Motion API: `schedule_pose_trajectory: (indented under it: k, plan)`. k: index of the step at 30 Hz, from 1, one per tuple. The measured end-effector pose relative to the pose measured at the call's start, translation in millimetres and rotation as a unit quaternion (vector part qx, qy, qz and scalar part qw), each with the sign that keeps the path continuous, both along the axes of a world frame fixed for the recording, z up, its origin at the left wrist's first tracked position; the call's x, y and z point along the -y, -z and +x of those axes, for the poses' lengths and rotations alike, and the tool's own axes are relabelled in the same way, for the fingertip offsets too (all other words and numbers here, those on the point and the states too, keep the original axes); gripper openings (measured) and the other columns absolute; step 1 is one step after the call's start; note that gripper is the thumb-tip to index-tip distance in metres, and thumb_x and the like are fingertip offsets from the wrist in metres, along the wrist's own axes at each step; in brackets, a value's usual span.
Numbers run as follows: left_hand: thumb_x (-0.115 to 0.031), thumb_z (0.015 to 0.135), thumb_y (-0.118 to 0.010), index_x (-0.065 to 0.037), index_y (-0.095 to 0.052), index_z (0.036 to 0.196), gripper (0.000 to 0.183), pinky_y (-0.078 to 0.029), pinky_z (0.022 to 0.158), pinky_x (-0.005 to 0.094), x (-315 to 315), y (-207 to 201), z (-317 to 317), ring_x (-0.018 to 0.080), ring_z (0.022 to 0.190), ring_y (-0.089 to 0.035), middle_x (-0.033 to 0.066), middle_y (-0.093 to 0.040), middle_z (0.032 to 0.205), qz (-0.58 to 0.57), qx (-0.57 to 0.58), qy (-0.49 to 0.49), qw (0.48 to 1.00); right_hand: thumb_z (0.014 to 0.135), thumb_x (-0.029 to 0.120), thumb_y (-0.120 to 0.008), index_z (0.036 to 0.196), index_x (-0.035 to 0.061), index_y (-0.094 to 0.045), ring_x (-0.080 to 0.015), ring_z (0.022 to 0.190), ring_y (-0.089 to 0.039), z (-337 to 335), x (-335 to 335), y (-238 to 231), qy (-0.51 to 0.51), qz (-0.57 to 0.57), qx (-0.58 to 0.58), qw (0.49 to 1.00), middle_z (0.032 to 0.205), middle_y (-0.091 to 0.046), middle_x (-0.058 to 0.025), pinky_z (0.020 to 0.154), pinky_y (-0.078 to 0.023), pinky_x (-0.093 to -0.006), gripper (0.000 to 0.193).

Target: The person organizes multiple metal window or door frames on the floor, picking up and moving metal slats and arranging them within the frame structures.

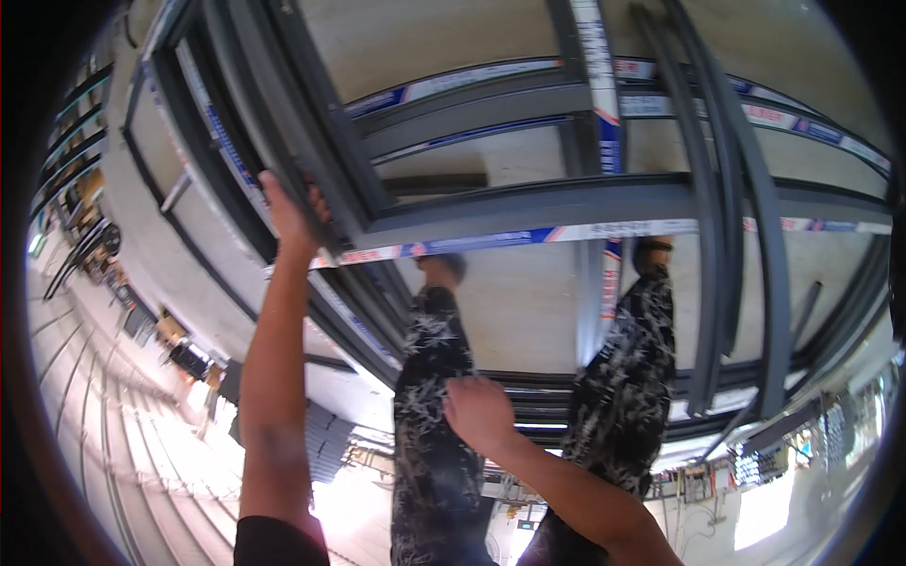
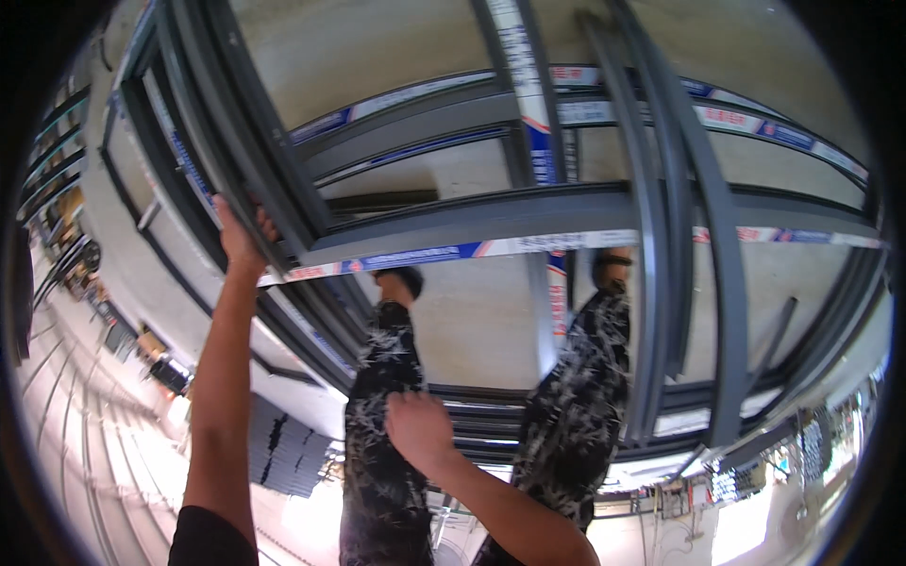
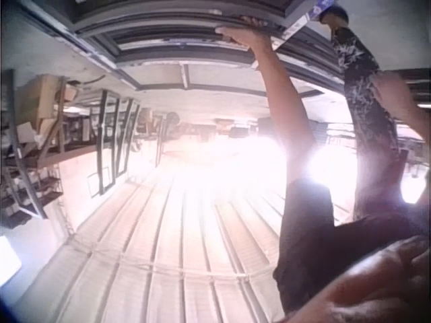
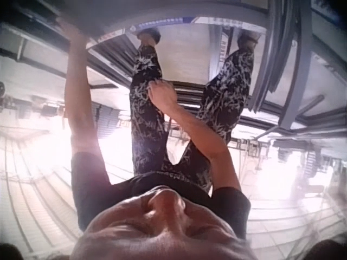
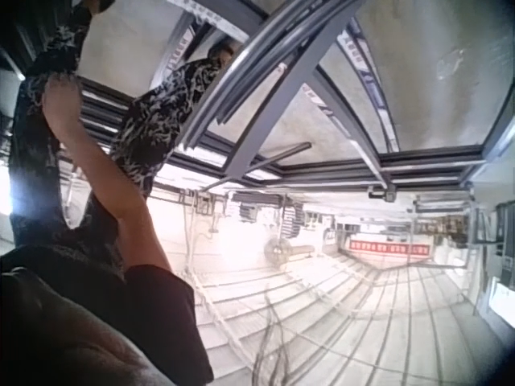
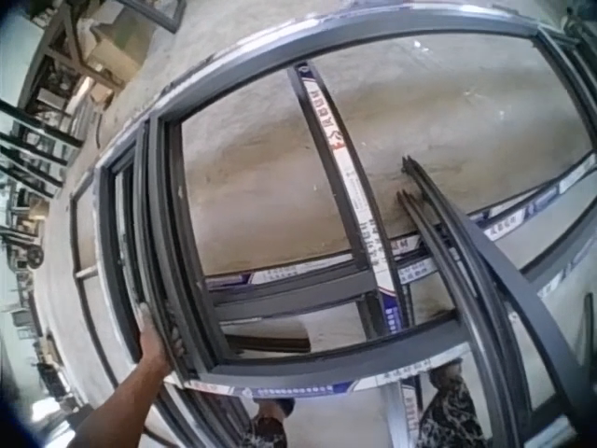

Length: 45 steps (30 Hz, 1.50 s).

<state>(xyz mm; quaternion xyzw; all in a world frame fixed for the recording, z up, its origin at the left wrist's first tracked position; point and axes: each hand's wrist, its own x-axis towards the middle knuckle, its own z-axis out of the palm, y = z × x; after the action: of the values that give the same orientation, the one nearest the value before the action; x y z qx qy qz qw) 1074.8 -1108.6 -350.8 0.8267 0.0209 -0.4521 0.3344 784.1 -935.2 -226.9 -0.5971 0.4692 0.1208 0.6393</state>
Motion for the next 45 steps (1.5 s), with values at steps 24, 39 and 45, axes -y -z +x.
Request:
schedule_pose_trajectory:
  k: [24, 39, 45]
  plan:
    - [-0.031, 0.094, -0.047, -0.003, -0.055, 0.115, 0.036, -0.045, 0.084, 0.0374, -139, -243, -290, 0.0258, 0.095, -0.058, 0.0113, -0.062, 0.1, -0.133, -0.106, 0.38, 0.909, 0.081, 0.026, -0.065, 0.137, 0.0009, -0.034, -0.0377, 0.101, -0.06, -139, 128, -156, 0.27, -0.008, -0.088, 0.959, 0.112, -0.059, -0.0236, 0.085, -0.047, -0.04, 0.069]
    - [-0.048, 0.068, -0.074, -0.003, -0.035, 0.131, 0.087, -0.049, 0.079, 0.0456, -226, -257, -175, 0.0381, 0.098, -0.057, 0.0229, -0.052, 0.106, 0.414, 0.084, 0.517, 0.745, 0.079, 0.024, -0.066, 0.131, 0.0032, -0.043, -0.0372, 0.082, -0.06, -155, 181, -52, 0.031, -0.27, -0.339, 0.901, 0.097, -0.055, -0.0189, 0.068, -0.05, -0.0446, 0.061]
    - [-0.048, 0.072, -0.072, -0.003, -0.037, 0.131, 0.082, -0.049, 0.079, 0.0462, -235, -252, -176, 0.0375, 0.097, -0.056, 0.0224, -0.052, 0.107, 0.409, 0.083, 0.509, 0.753, 0.073, 0.026, -0.069, 0.095, 0.0047, -0.061, -0.028, 0.091, -0.057, -130, 188, -34, -0.132, -0.307, -0.387, 0.859, 0.092, -0.057, -0.0104, 0.072, -0.049, -0.0403, 0.032]
